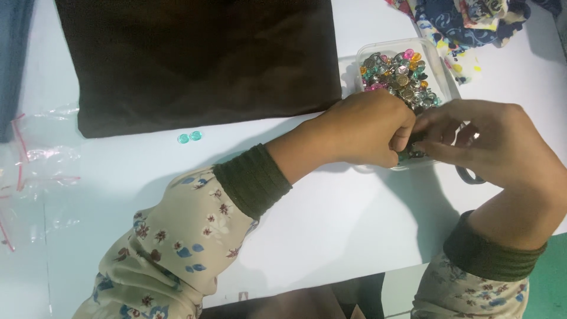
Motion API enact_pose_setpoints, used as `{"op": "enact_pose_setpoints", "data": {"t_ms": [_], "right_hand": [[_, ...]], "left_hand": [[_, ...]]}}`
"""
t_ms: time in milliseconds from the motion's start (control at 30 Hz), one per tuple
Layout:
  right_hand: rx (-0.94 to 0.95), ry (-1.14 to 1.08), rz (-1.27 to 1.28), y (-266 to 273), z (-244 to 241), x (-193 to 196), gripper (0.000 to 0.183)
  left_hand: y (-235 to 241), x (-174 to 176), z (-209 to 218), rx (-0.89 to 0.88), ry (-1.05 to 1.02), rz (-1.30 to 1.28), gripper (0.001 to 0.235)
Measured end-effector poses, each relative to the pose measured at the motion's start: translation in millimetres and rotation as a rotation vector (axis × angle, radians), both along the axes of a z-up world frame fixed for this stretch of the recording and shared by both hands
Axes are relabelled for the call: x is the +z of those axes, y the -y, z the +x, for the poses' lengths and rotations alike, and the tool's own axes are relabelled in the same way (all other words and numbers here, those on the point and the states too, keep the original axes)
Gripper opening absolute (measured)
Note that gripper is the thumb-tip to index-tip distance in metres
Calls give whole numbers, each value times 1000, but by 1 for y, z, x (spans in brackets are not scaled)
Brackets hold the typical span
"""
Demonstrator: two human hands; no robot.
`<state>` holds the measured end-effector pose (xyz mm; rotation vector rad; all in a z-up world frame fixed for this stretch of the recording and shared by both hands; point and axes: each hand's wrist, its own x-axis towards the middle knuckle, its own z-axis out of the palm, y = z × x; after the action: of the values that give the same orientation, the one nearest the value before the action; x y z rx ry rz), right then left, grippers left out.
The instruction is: Sorting and packaging small decorative beads into plastic bags
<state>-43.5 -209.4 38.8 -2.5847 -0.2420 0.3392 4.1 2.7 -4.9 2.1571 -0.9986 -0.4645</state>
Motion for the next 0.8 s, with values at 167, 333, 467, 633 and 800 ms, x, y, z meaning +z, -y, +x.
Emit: {"op": "enact_pose_setpoints", "data": {"t_ms": [167, 333, 467, 633, 800], "right_hand": [[168, -54, -114, 4, 1, -11, 26], [107, -152, -201, -9, -1, -4, 22], [142, -155, -258, -18, 1, -3, 21], [140, -203, -264, -18, 4, -3, 22], [40, -258, -234, -13, 5, -4, 19]], "left_hand": [[8, -7, -1, -2, 121, 78, 9], [7, 0, -3, 6, 95, 142, 8], [6, 0, -4, -5, 101, 148, 13], [10, -7, -1, 14, 166, 136, 8], [6, -2, -3, 7, 95, 100, 7]]}}
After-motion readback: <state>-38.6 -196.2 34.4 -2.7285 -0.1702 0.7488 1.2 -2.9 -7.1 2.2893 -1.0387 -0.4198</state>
